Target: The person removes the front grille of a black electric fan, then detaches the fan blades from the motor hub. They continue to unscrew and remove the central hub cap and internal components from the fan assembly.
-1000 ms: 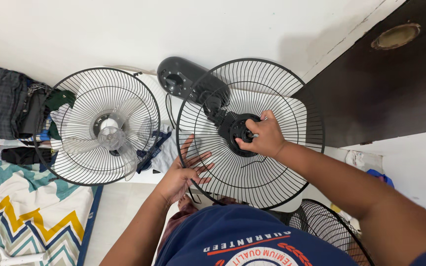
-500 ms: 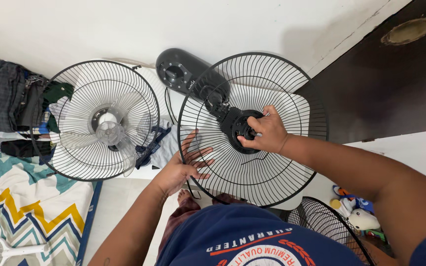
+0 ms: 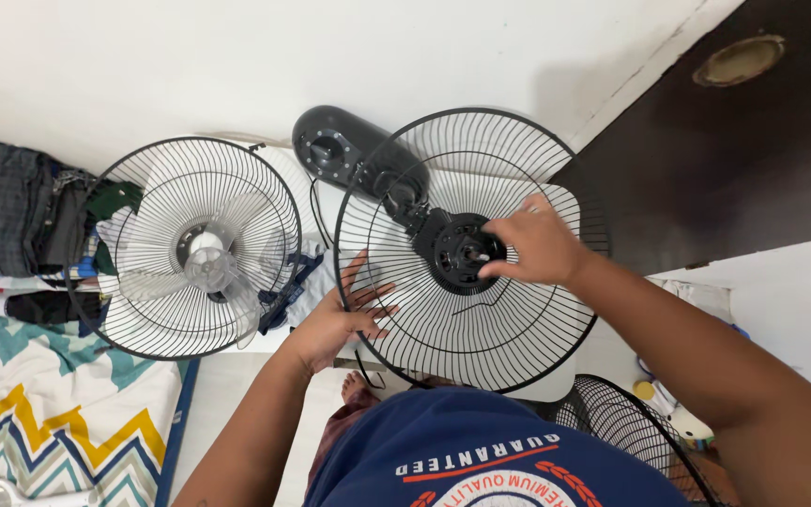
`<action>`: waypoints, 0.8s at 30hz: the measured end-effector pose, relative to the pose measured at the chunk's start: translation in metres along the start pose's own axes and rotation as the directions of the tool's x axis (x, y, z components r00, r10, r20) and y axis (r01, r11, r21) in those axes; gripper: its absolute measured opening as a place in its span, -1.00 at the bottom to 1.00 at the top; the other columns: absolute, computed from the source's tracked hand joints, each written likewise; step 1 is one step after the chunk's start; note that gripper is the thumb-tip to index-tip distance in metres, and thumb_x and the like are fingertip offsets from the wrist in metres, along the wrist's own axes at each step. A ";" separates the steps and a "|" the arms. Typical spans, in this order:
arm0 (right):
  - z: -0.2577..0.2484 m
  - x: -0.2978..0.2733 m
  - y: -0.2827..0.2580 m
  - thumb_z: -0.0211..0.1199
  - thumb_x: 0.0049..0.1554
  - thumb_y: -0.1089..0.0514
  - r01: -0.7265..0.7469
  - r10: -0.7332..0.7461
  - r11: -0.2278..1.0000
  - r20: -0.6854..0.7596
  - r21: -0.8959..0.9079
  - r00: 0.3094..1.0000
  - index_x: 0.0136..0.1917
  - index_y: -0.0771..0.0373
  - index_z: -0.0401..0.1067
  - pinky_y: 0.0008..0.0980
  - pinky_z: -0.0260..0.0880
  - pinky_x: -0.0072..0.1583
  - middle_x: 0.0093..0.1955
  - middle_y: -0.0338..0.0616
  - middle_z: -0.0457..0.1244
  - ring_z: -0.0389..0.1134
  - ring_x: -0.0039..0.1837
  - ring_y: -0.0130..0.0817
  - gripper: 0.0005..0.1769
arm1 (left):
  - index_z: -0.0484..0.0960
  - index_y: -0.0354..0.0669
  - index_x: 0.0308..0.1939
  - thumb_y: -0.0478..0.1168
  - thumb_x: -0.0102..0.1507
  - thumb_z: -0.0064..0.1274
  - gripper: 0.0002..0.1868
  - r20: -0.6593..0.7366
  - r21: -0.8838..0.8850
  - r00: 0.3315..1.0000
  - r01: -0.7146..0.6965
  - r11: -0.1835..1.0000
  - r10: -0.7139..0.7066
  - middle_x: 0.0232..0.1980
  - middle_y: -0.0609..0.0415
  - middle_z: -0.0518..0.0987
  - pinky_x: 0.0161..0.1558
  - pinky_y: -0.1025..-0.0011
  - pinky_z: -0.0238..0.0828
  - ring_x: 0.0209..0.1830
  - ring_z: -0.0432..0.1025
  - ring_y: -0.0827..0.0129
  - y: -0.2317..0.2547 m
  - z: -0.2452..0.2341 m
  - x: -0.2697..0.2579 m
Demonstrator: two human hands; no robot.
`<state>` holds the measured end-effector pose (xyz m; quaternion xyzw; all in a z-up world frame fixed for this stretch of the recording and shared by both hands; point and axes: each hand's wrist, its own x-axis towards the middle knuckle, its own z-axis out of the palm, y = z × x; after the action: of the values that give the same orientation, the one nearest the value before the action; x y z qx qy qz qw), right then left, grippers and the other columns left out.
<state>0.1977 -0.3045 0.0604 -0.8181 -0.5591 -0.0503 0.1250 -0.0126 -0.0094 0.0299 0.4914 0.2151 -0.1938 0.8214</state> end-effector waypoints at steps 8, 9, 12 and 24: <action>-0.039 -0.029 0.015 0.19 0.25 -0.09 -0.595 0.467 0.790 -0.484 -0.148 0.740 0.21 0.35 0.37 -0.11 0.27 0.07 -0.01 0.13 0.39 0.39 -0.01 0.06 -0.52 | 0.03 -0.23 0.51 0.16 0.02 0.35 0.18 0.038 0.999 0.497 0.000 -0.043 0.867 0.52 -0.31 0.15 0.38 -0.16 -0.15 0.53 0.00 -0.07 0.004 0.014 -0.017; -0.037 -0.027 0.018 0.13 0.32 -0.05 -0.657 0.627 0.752 -0.365 0.052 0.688 0.21 0.33 0.37 -0.04 0.31 0.03 -0.05 0.12 0.38 0.39 -0.04 0.07 -0.59 | 0.09 -0.18 0.50 0.20 0.08 0.29 0.08 0.186 0.977 0.461 0.011 -0.215 0.868 0.51 -0.22 0.21 0.39 -0.16 -0.14 0.54 0.06 0.00 0.010 0.019 -0.013; -0.033 -0.026 0.016 -0.01 0.38 -0.03 -0.778 0.851 0.497 -0.042 0.385 0.523 0.14 0.31 0.35 -0.14 0.41 -0.12 -0.18 0.09 0.39 0.44 -0.20 -0.06 -0.65 | 0.21 -0.17 0.51 0.28 0.18 0.15 -0.02 0.326 0.938 0.631 -0.121 -0.325 0.704 0.49 -0.08 0.30 0.42 -0.11 -0.11 0.50 0.15 0.18 0.023 0.040 0.013; -0.030 -0.031 0.019 -0.12 0.40 -0.05 -0.789 0.877 0.383 0.079 0.480 0.474 -0.03 0.37 0.34 -0.29 0.51 -0.22 -0.32 0.03 0.34 0.45 -0.26 -0.28 -0.56 | 0.56 -0.11 -0.05 0.44 0.19 0.01 -0.30 0.840 0.358 0.543 -0.561 -0.746 -0.004 -0.02 0.04 0.51 0.09 0.20 0.19 0.04 0.39 0.19 0.083 0.079 0.127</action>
<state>0.2059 -0.3465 0.0801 -0.9239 -0.0496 0.0748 0.3719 0.1496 -0.0568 0.0542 0.8902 -0.4527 0.0450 -0.0239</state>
